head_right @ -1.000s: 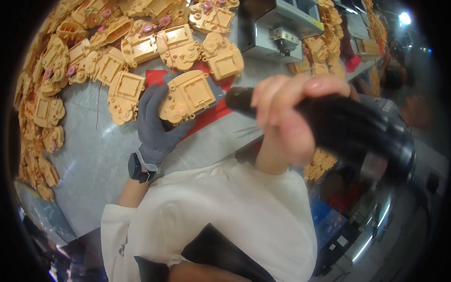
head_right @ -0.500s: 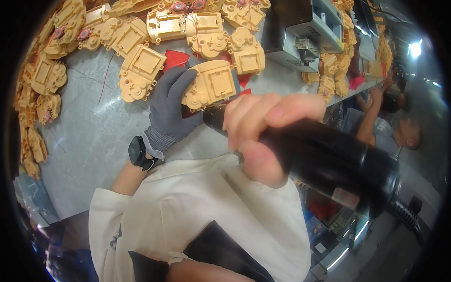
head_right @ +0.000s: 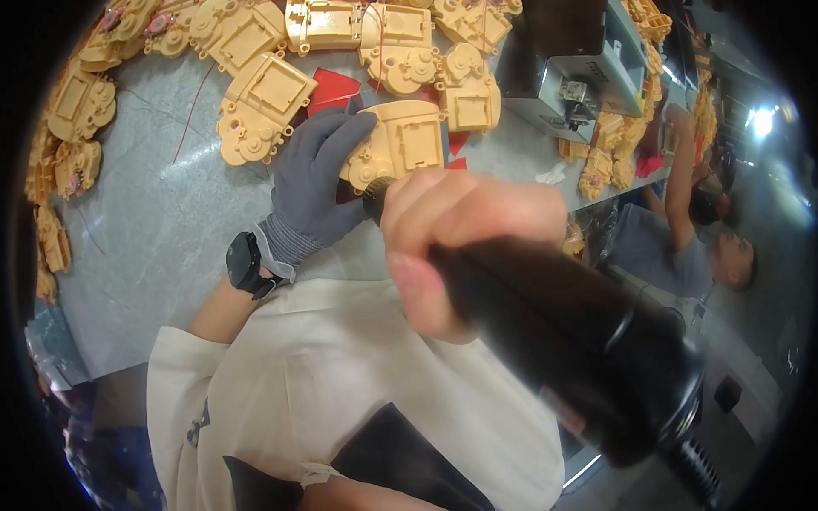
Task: The person assembles yellow plastic toy parts by securing them together with screws using an electric screwdriver.
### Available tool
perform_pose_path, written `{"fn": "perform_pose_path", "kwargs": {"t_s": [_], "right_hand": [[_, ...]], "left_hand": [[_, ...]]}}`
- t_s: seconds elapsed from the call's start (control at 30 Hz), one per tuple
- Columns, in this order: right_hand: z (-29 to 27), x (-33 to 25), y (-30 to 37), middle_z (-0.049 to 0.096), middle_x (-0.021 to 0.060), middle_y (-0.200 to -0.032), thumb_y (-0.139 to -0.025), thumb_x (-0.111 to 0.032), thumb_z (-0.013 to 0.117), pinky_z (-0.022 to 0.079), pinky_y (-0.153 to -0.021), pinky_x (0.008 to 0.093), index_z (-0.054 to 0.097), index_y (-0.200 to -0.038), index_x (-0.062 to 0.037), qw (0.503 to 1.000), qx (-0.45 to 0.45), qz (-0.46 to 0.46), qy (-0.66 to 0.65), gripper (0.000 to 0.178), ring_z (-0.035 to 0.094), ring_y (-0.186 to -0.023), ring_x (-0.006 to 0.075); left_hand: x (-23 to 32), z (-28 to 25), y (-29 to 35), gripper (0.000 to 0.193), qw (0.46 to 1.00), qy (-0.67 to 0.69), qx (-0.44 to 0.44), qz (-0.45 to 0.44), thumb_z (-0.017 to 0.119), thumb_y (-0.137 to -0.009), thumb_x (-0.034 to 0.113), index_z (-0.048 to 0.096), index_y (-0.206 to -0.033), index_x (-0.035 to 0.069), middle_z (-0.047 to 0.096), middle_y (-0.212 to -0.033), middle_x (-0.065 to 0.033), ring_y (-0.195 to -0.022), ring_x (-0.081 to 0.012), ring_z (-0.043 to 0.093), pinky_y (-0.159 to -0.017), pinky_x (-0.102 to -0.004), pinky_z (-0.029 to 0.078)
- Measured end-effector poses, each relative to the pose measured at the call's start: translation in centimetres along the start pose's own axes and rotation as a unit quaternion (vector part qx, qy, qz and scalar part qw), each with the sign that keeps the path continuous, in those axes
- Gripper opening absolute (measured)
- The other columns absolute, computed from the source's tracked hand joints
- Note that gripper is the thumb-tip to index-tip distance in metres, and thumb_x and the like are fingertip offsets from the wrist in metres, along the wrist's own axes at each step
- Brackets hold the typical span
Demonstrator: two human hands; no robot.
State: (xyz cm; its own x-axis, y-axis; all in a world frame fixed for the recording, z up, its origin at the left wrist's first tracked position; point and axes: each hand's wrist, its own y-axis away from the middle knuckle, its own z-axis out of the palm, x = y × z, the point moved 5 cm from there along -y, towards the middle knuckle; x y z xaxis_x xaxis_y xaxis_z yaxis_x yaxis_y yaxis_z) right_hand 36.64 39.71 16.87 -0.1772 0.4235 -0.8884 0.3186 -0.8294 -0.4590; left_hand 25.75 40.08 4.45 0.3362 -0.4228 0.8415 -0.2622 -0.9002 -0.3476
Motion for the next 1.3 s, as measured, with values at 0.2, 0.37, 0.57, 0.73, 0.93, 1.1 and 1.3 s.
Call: {"fn": "perform_pose_path", "kwargs": {"t_s": [0.2,0.37,0.57,0.73,0.93,1.1,1.3], "right_hand": [[0.0,0.2,0.4,0.050,0.0080,-0.066,-0.076,0.000,0.058,0.041,-0.056,0.0353,0.037,-0.104,-0.0060,0.999,0.033,-0.008,0.030,0.036,0.049,-0.051,0.0186],[-3.6,-0.7,2.4,0.051,0.0072,-0.067,-0.078,-0.003,0.056,0.043,-0.057,0.0354,0.038,-0.111,-0.0062,0.994,0.078,-0.040,-0.067,0.038,0.050,-0.052,0.0176],[-18.1,-5.6,2.7,0.043,0.0024,-0.065,-0.073,-0.008,0.049,0.038,-0.066,0.0327,0.047,-0.101,-0.0086,0.894,0.412,-0.116,0.130,0.028,0.045,-0.057,0.0155],[-20.8,-1.8,0.2,0.051,0.0081,-0.062,-0.067,0.004,0.059,0.045,-0.051,0.0291,0.049,-0.092,0.0019,0.885,0.425,-0.120,0.150,0.027,0.051,-0.046,0.0181],[-16.3,-1.0,2.3,0.044,0.0046,-0.063,-0.071,-0.007,0.054,0.041,-0.062,0.0342,0.047,-0.105,-0.0052,0.934,0.347,0.010,0.084,0.035,0.044,-0.051,0.0166],[-9.5,-3.8,1.1,0.047,0.0066,-0.063,-0.070,-0.002,0.050,0.043,-0.059,0.0354,0.043,-0.109,0.0002,0.959,0.233,-0.127,0.104,0.039,0.049,-0.052,0.0177],[-19.1,-4.8,0.9,0.047,0.0060,-0.065,-0.074,-0.002,0.051,0.041,-0.063,0.0337,0.048,-0.102,-0.0047,0.889,0.421,-0.100,0.153,0.029,0.046,-0.055,0.0168]], "left_hand": [[-0.2,0.3,0.2,0.075,1.000,-0.027,0.012,0.010,0.076,-0.055,0.020,0.046,-0.124,0.011,0.048,-0.111,-0.0098,-0.103,-0.0306,0.048,-0.086,-0.0397,0.041],[0.8,-0.4,-0.7,0.067,0.999,-0.010,-0.006,0.033,0.076,-0.064,0.028,0.048,-0.119,0.003,0.050,-0.108,-0.0165,-0.100,-0.0341,0.050,-0.084,-0.0413,0.042],[1.1,0.1,-0.6,0.067,0.999,-0.012,-0.013,0.036,0.075,-0.067,0.032,0.047,-0.120,0.001,0.051,-0.107,-0.0195,-0.096,-0.0356,0.052,-0.081,-0.0414,0.043],[0.9,0.2,-0.4,0.069,0.996,-0.028,0.004,0.082,0.075,-0.068,0.033,0.045,-0.121,0.000,0.053,-0.106,-0.0208,-0.094,-0.0360,0.052,-0.080,-0.0419,0.043],[0.8,-0.3,-0.9,0.070,0.998,-0.039,0.001,0.048,0.076,-0.066,0.031,0.045,-0.121,0.000,0.052,-0.106,-0.0213,-0.094,-0.0368,0.052,-0.080,-0.0431,0.043],[0.6,0.2,-0.7,0.072,0.999,-0.022,-0.010,0.025,0.076,-0.065,0.031,0.045,-0.121,0.000,0.052,-0.107,-0.0212,-0.095,-0.0367,0.052,-0.082,-0.0432,0.043],[0.7,-0.1,-0.5,0.071,0.999,-0.024,0.000,0.037,0.075,-0.065,0.033,0.046,-0.120,0.000,0.052,-0.106,-0.0206,-0.095,-0.0357,0.053,-0.080,-0.0429,0.044]]}}
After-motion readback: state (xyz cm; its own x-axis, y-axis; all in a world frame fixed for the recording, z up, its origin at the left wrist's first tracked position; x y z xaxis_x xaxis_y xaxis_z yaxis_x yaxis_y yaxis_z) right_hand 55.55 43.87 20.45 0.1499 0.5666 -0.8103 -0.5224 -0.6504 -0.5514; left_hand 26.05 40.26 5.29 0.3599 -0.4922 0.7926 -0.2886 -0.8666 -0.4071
